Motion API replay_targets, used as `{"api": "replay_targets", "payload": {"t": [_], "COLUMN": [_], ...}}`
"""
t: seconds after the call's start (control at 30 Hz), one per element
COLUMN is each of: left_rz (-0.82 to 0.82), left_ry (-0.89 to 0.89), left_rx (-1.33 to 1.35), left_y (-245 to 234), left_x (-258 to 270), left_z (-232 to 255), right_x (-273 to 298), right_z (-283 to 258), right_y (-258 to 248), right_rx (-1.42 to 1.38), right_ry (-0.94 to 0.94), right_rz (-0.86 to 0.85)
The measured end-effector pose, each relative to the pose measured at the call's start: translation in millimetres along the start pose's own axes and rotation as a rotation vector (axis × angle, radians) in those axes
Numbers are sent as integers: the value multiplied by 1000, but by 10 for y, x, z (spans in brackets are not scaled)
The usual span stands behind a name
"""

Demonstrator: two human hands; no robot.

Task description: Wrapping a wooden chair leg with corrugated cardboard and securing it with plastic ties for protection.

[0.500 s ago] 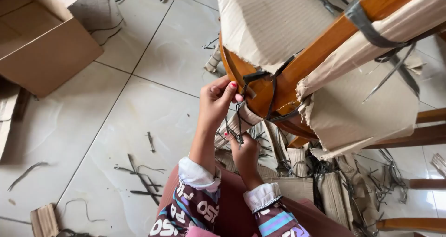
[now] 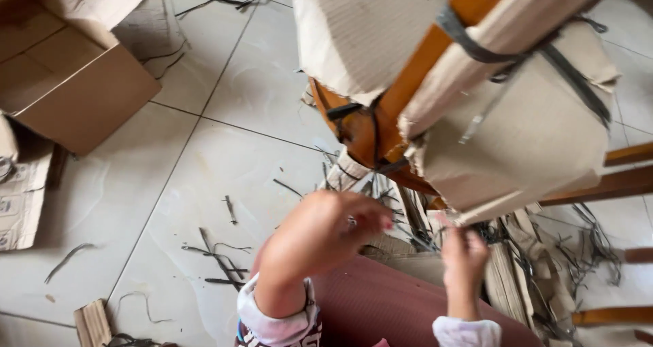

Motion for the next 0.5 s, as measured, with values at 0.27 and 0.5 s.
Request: {"api": "replay_targets", "payload": {"t": [0.27,0.5], "left_rz": [-615,9], "left_ry": [-183,-169], "left_rx": [82,972], "left_y": [2093,2895], "left_x": [-265,-578], "left_z": [-663,-728], "right_x": [-443,-834], "right_z": [-1070,-1094], "right_y": [-722,-491], "right_rx": [-169,-423], "right_ry": [-516,-462], "right_rz": [182,31]}}
Point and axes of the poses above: each hand's wrist, its own x-axis away from the middle knuckle, its own y-axis out of the palm, z = x × y, the point moved 8 cm from there along -x, towards the middle knuckle, and after that the axes turned 8 degrees about z, right-handed, at the moved point
